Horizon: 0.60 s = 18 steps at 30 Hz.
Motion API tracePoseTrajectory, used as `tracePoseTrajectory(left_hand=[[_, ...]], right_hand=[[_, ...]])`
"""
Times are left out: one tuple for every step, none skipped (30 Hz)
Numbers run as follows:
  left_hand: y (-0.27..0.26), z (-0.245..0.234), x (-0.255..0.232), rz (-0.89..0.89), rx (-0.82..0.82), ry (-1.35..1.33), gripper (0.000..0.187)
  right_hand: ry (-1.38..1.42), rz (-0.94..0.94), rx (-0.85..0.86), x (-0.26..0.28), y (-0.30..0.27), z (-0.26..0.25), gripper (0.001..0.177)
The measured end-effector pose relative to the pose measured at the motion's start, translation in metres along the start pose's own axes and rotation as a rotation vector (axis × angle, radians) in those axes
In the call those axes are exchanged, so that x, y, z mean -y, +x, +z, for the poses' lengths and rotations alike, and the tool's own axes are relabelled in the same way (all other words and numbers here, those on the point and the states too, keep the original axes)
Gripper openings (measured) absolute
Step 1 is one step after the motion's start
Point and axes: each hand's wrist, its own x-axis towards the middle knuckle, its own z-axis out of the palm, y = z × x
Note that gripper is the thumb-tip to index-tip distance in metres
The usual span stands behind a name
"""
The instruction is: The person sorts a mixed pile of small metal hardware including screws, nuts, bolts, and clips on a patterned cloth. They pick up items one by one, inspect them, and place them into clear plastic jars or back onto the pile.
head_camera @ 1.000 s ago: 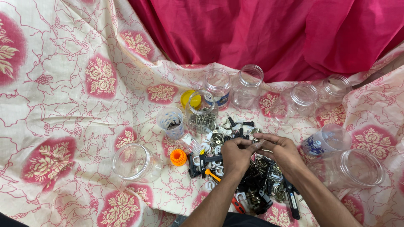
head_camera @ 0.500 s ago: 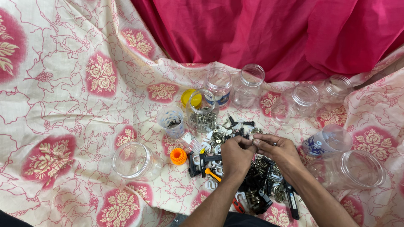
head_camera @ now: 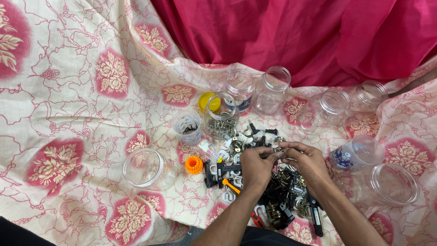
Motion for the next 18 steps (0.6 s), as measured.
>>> tracePoseTrajectory(left_hand=[[0.0,0.0,0.001,-0.019,0.011,-0.056,0.023],[0.0,0.001,0.002,-0.038,0.021,-0.113,0.022],[0.001,0.002,0.003,-0.057,0.032,-0.169,0.021],[0.001,0.003,0.004,-0.057,0.027,-0.18,0.021],[0.002,0.004,0.005,-0.056,0.021,-0.192,0.02],[0.004,0.005,0.007,-0.056,0.016,-0.204,0.02],[0.005,0.005,0.009,-0.072,0.017,-0.174,0.021],[0.007,0.005,0.011,-0.089,0.018,-0.143,0.022],[0.009,0.005,0.013,-0.106,0.019,-0.112,0.023],[0.01,0.005,0.015,-0.097,0.03,-0.104,0.022],[0.011,0.005,0.018,-0.088,0.042,-0.095,0.022],[0.011,0.005,0.02,-0.079,0.053,-0.086,0.022],[0.012,0.005,0.021,-0.081,0.069,-0.095,0.022],[0.012,0.005,0.022,-0.084,0.085,-0.103,0.022],[0.012,0.005,0.023,-0.087,0.102,-0.111,0.022],[0.012,0.006,0.023,-0.072,0.102,-0.099,0.022],[0.012,0.006,0.022,-0.056,0.103,-0.086,0.022],[0.012,0.006,0.021,-0.041,0.105,-0.073,0.022]], right_hand=[[-0.008,-0.007,-0.004,0.0,0.0,0.0,0.025],[-0.016,-0.014,-0.008,0.0,0.001,0.001,0.025],[-0.023,-0.02,-0.012,-0.001,0.001,0.001,0.024],[-0.035,-0.019,-0.01,-0.001,0.002,0.001,0.025],[-0.048,-0.018,-0.009,-0.002,0.002,0.003,0.025],[-0.061,-0.018,-0.007,-0.003,0.003,0.003,0.026],[-0.063,-0.006,-0.002,-0.004,0.003,0.003,0.024],[-0.065,0.005,0.004,-0.005,0.002,0.003,0.023],[-0.066,0.016,0.009,-0.007,0.002,0.003,0.022],[-0.061,0.023,0.015,-0.008,0.002,0.002,0.022],[-0.056,0.03,0.02,-0.008,0.002,0.0,0.022],[-0.05,0.037,0.025,-0.009,0.002,0.0,0.023],[-0.057,0.04,0.02,-0.009,0.002,-0.001,0.022],[-0.064,0.043,0.016,-0.01,0.003,-0.001,0.022],[-0.07,0.047,0.011,-0.011,0.003,-0.001,0.021],[-0.073,0.048,0.007,-0.012,0.003,-0.002,0.021],[-0.075,0.047,0.002,-0.012,0.004,-0.002,0.021],[-0.077,0.047,-0.002,-0.012,0.005,-0.002,0.02]])
